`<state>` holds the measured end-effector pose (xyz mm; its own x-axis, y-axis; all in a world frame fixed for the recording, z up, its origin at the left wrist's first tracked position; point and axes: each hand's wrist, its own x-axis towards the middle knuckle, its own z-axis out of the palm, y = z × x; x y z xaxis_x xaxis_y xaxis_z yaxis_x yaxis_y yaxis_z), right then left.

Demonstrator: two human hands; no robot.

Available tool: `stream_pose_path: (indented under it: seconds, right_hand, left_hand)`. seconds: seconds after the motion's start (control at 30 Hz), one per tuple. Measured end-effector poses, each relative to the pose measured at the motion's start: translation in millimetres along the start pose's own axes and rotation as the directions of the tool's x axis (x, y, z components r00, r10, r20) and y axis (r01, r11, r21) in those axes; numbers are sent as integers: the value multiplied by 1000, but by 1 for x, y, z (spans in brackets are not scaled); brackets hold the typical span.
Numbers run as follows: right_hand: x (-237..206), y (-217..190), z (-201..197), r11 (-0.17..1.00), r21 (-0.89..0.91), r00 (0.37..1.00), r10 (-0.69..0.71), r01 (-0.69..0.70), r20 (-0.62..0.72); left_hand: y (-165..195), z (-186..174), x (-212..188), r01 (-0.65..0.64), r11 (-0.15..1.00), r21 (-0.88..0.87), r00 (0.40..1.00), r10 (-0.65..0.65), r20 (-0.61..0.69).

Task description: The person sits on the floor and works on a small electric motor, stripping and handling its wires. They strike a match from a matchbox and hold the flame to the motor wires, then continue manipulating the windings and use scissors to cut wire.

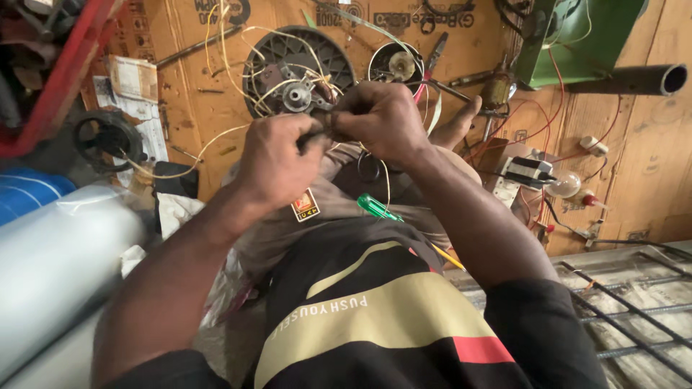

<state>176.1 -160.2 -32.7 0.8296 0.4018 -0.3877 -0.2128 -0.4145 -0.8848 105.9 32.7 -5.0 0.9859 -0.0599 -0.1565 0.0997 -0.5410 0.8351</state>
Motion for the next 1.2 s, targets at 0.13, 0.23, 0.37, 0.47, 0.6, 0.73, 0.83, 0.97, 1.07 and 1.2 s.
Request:
stream_pose_path:
  seconds: [0.13, 0.23, 0.37, 0.47, 0.6, 0.73, 0.83, 0.97, 1.07, 1.2]
  right_hand:
    - [1, 1, 2, 993, 106, 999, 39, -43, 34]
    - [1, 1, 3, 996, 84, 999, 32, -35, 35]
    - [1, -1, 3, 998, 55, 999, 11, -13, 39]
    - [0, -3, 4, 996, 91, 999, 12, -16, 46]
    - [-1, -7, 4, 998, 54, 999, 32, -35, 42]
    - [-1, -10, 4, 999, 33, 998, 29, -31, 50]
    - [-1, -10, 5, 1000, 4, 999, 13, -13, 42]
    - [0, -12, 6, 999, -23, 999, 33, -32, 33]
    - [-1, -13, 7, 999, -39, 1000, 14, -13, 26]
    - [1, -15, 9, 998, -60, 1000, 10, -9, 15]
  left_hand:
    - [-6, -10, 3, 116, 982, -150, 986, -96, 135]
    - [-9, -15, 3, 58, 964, -259, 986, -15, 166]
    - [-13, -21, 5, 172, 929, -329, 957, -78, 280]
    - [-15, -25, 7, 289, 913, -289, 918, -179, 355]
    - [-17, -30, 7, 233, 908, -349, 929, -102, 355]
    - [-21, -34, 7, 127, 942, -310, 936, -10, 351]
    - [-24, -36, 8, 189, 922, -339, 922, -48, 384]
    - [-29, -38, 9, 204, 904, -376, 914, -39, 403]
    - [-32, -40, 10, 264, 904, -336, 899, -105, 425]
    - [-34, -43, 11, 197, 906, -374, 911, -28, 412]
